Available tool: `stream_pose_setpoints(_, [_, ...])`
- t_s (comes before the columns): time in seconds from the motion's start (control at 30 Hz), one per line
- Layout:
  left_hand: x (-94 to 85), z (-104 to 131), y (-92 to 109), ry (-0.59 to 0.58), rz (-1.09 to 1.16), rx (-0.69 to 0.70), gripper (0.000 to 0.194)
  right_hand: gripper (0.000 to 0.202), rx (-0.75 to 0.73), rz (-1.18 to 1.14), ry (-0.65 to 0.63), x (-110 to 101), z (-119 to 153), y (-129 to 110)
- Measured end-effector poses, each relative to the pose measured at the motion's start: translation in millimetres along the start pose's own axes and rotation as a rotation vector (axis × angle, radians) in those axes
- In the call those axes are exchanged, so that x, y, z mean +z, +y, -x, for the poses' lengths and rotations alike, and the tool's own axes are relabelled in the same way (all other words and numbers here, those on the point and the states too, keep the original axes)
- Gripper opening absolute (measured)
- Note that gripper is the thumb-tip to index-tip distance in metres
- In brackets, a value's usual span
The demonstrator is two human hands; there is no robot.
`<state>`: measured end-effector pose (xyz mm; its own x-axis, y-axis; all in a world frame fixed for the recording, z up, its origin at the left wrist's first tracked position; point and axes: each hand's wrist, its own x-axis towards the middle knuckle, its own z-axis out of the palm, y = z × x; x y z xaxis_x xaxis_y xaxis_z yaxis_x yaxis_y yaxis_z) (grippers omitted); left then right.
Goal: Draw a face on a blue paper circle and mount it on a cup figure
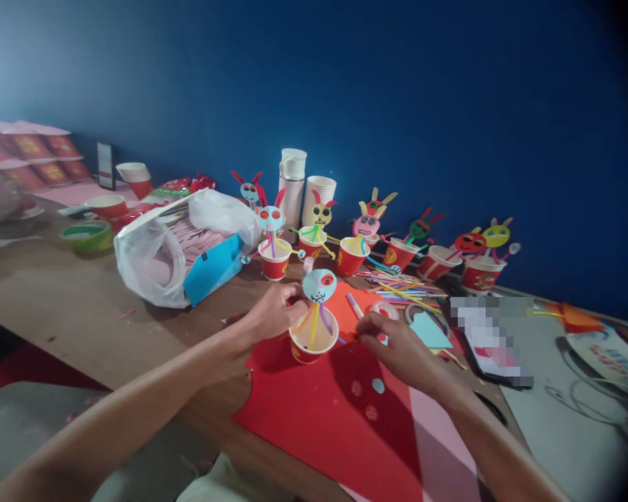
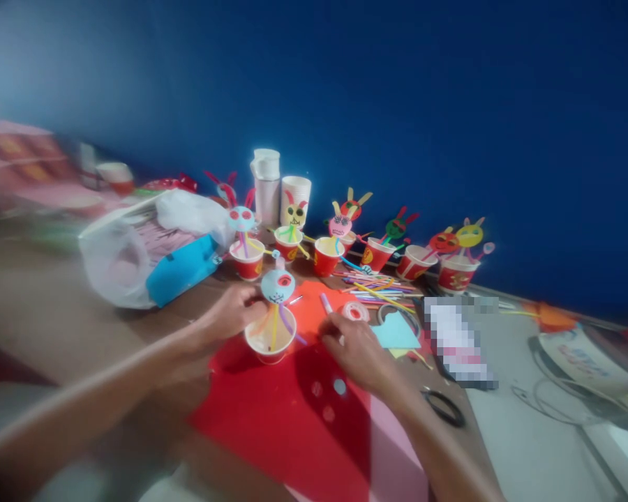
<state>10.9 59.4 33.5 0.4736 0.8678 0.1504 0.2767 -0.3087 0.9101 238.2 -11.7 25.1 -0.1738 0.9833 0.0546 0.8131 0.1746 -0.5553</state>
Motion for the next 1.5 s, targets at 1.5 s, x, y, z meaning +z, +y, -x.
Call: stream_pose_setpoints(1.5, [-8.0, 43, 36, 0.231, 0.173, 0.032, 0.013, 0.02, -0.19, -0.204, 0.266, -4, -8, -92])
